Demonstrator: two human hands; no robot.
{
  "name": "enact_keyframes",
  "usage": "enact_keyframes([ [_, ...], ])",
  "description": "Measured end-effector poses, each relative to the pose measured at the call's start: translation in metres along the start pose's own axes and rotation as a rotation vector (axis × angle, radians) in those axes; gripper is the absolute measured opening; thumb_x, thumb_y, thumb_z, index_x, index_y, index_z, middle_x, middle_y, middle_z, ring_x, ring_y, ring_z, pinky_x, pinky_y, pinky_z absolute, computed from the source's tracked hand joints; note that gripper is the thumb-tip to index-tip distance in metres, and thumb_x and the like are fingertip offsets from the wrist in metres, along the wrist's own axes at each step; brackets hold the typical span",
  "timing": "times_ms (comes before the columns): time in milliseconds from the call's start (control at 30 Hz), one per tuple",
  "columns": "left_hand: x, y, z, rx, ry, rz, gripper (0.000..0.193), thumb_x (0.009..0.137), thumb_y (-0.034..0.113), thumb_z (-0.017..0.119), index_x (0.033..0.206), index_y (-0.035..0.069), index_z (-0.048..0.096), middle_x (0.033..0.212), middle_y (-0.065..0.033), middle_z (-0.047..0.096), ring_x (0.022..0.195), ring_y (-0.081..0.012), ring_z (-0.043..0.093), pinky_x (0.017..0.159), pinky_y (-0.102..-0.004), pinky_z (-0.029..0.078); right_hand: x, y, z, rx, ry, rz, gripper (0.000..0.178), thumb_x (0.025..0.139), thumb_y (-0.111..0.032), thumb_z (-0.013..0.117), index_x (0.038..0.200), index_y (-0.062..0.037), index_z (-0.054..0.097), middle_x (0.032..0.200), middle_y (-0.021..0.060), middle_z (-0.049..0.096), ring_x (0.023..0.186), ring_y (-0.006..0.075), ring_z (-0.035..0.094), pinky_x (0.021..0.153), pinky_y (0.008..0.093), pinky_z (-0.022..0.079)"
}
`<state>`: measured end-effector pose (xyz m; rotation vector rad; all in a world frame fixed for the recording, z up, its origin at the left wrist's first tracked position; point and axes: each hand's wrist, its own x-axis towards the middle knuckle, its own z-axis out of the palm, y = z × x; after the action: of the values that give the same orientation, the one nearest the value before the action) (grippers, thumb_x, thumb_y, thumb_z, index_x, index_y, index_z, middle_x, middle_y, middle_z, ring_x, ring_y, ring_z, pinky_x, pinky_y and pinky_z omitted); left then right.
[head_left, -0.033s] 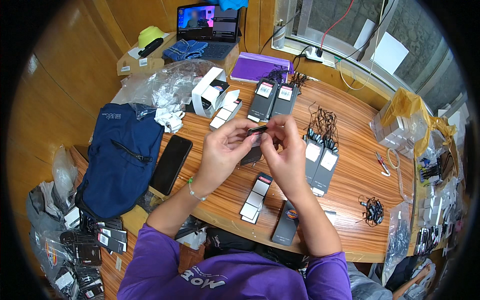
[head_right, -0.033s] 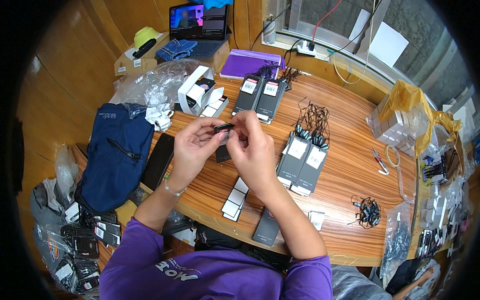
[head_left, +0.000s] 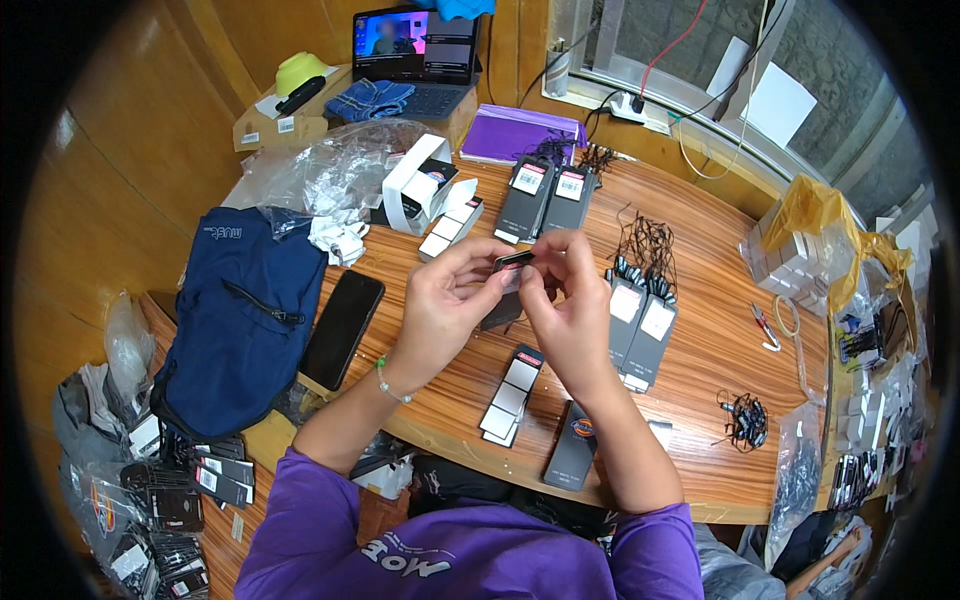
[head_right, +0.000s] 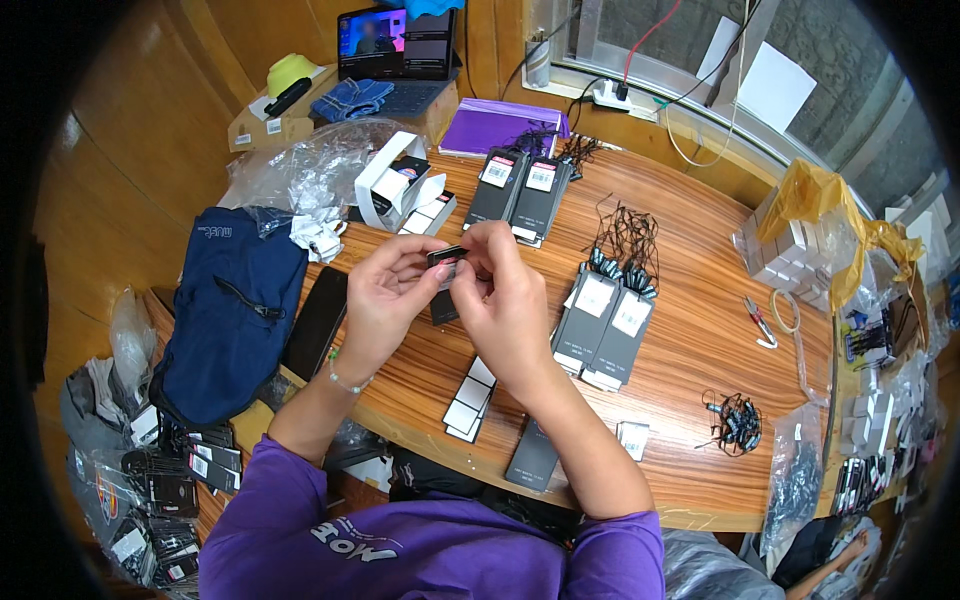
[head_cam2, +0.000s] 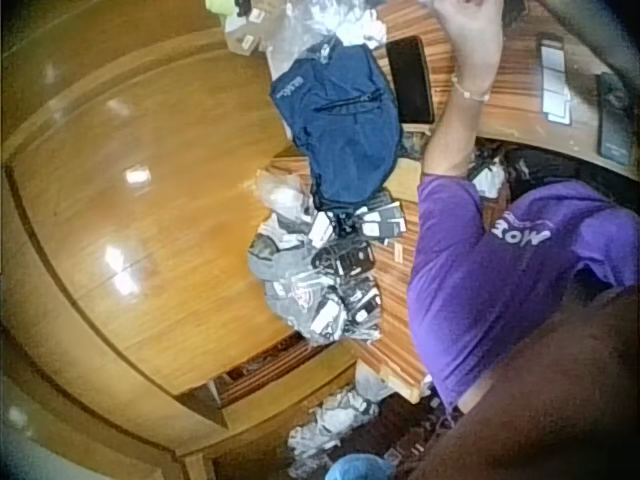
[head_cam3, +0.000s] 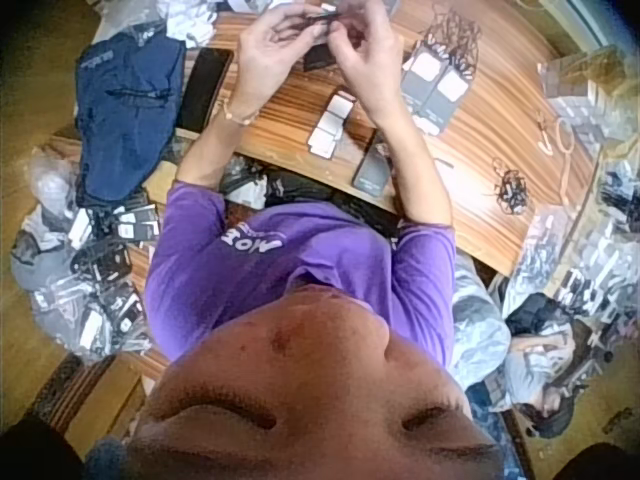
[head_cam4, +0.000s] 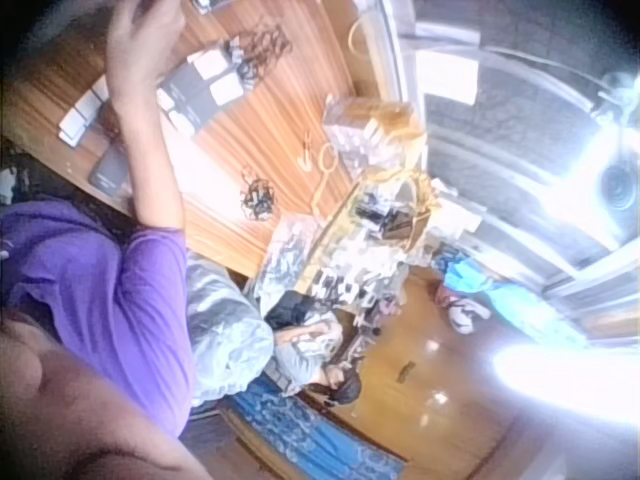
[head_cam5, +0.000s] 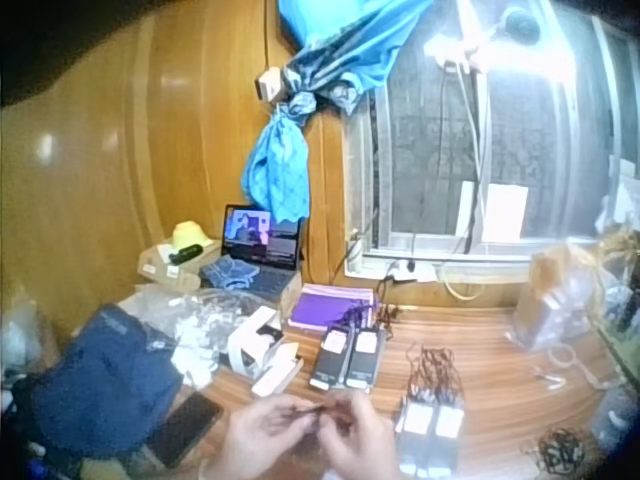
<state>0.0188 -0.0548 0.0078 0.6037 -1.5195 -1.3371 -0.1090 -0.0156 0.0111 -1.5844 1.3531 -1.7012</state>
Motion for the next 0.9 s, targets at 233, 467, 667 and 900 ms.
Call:
enact_keyframes([
  [233, 0.001, -0.002, 0.003, 0.206, 0.044, 0.084, 0.018, 0.082, -0.002, 0.055, 0.100, -0.004, 0.057, 0.095, -0.0069, 0.061, 0.086, -0.0133, 0.061, 0.072, -0.0234, 0.053, 0.004, -0.007, -0.003, -0.050, -0.025, 0.043, 0.019, 0.078, 0.004, 0.053, 0.095, -0.0014, 0.046, 0.061, 0.0082, 0.052, 0.054, 0.0093, 0.051, 0.051, 0.0243, 0.042],
  [467, -0.002, -0.002, 0.004, 0.359, 0.045, 0.200, 0.019, 0.080, -0.004, 0.057, 0.099, -0.003, 0.059, 0.096, -0.0098, 0.062, 0.083, -0.0149, 0.062, 0.068, -0.0231, 0.054, 0.005, -0.001, -0.002, -0.090, -0.012, -0.043, 0.018, 0.079, 0.003, 0.053, 0.095, -0.0015, 0.046, 0.062, 0.0093, 0.054, 0.056, 0.0139, 0.055, 0.053, 0.0258, 0.044],
  [667, 0.007, 0.000, -0.004, 0.498, 0.058, 0.382, 0.022, 0.074, -0.006, 0.061, 0.094, 0.002, 0.064, 0.086, -0.0087, 0.061, 0.077, -0.0188, 0.061, 0.064, -0.0263, 0.051, 0.011, 0.007, -0.004, 0.273, -0.079, 0.133, 0.016, 0.081, 0.004, 0.053, 0.096, 0.0014, 0.050, 0.074, 0.0084, 0.060, 0.067, 0.0117, 0.059, 0.063, 0.0242, 0.046],
  [900, 0.011, 0.008, -0.019, 1.091, 0.036, 0.799, 0.024, 0.063, -0.002, 0.065, 0.082, 0.013, 0.069, 0.083, -0.0021, 0.060, 0.087, -0.0219, 0.058, 0.083, -0.0396, 0.045, 0.016, 0.004, -0.013, 0.595, -0.241, 0.414, 0.015, 0.085, -0.006, 0.054, 0.098, 0.0018, 0.053, 0.084, 0.0043, 0.060, 0.082, 0.0085, 0.056, 0.075, 0.0217, 0.043],
])
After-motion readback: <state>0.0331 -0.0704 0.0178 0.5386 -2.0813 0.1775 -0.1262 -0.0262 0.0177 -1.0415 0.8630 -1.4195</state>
